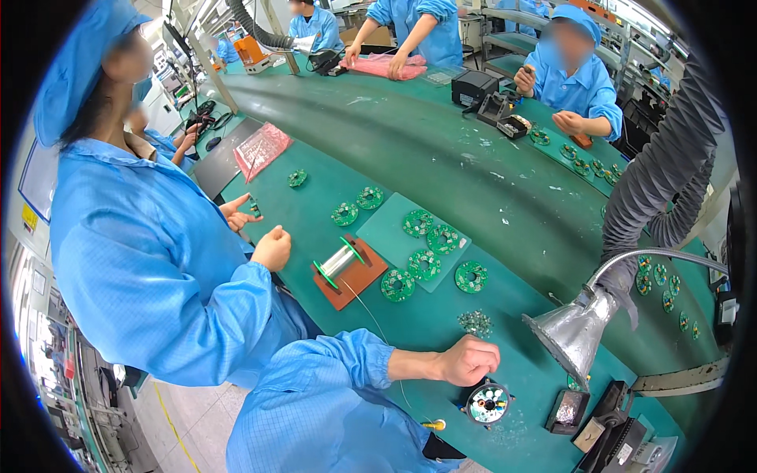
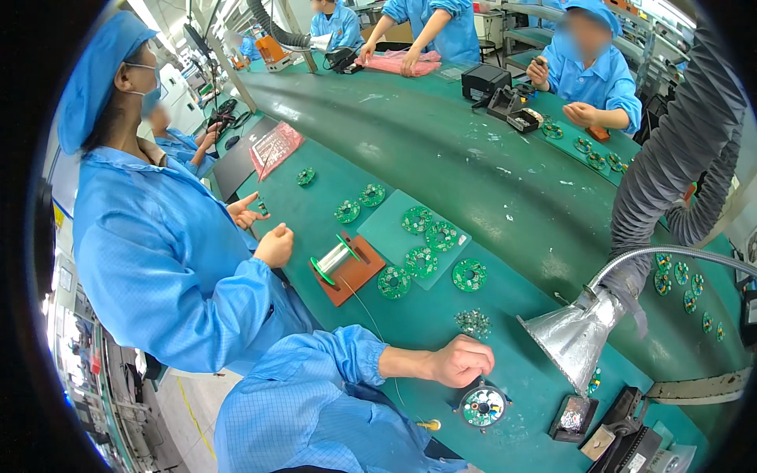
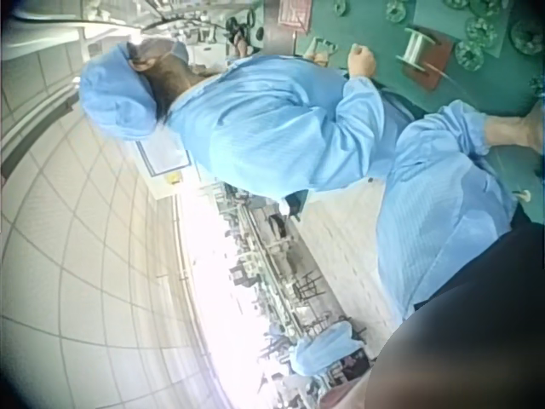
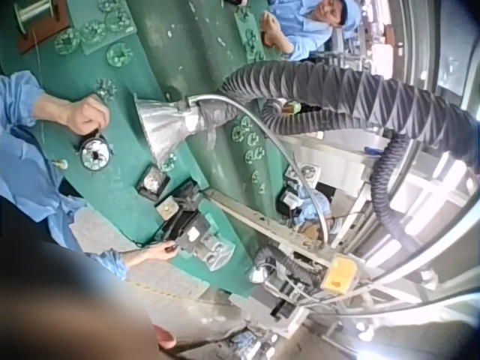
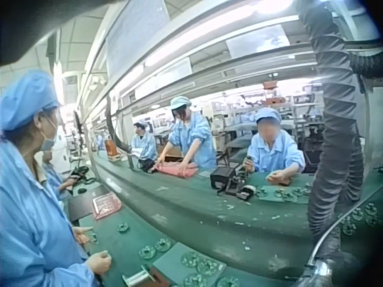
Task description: Assemble and inspect electronic circuit boards and components on a production line.
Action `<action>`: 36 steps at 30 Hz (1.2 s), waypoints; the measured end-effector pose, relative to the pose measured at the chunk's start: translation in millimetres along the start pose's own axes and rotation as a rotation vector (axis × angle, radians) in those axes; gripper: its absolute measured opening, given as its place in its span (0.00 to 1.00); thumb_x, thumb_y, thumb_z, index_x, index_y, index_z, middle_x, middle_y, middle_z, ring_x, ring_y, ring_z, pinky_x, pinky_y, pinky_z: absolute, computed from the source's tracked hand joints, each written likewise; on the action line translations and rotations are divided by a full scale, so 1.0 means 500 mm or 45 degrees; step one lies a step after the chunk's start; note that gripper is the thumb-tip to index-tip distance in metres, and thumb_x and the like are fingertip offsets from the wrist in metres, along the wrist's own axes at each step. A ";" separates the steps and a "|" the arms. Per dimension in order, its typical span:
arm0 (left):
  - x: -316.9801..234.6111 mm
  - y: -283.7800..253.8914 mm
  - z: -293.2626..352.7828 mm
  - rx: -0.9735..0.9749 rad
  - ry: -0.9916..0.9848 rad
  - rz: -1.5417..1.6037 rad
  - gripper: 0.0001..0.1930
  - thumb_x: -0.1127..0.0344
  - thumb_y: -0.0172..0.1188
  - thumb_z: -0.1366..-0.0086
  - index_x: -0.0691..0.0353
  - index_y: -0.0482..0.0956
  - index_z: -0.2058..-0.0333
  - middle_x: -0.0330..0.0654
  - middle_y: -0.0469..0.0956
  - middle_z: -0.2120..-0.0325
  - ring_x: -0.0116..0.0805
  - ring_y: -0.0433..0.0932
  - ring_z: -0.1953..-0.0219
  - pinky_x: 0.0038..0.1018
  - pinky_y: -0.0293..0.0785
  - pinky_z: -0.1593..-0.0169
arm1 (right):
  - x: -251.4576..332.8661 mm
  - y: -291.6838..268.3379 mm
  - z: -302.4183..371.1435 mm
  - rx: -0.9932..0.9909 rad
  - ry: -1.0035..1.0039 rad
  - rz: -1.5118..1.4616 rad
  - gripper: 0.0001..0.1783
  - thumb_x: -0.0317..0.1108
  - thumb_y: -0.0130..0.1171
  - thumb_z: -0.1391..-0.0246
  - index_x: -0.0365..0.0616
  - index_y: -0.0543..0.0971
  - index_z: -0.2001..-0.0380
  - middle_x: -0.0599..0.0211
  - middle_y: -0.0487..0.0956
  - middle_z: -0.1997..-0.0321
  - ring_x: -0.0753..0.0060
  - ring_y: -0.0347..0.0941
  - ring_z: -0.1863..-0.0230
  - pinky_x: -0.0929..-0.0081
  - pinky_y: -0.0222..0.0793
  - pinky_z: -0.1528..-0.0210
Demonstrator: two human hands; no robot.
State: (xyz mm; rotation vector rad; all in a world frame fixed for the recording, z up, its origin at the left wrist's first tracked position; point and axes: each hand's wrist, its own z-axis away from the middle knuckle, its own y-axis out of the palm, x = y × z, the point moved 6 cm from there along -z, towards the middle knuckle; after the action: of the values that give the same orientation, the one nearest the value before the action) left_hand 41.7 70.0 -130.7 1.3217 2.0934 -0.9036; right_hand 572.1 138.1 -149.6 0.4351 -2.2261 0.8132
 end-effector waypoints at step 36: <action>0.026 0.018 0.002 0.134 -0.072 0.039 0.10 0.86 0.44 0.50 0.70 0.74 0.78 0.48 0.76 0.76 0.34 0.72 0.78 0.24 0.68 0.76 | 0.011 0.007 0.018 0.039 0.345 -0.102 0.20 0.40 0.61 0.46 0.43 0.74 0.53 0.66 0.77 0.75 0.71 0.74 0.73 0.72 0.71 0.67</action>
State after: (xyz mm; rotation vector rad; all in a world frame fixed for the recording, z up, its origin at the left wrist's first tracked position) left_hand 44.9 79.5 -143.2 1.3612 2.0015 -1.0379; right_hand 561.8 134.1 -152.0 0.4007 -1.9366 0.8133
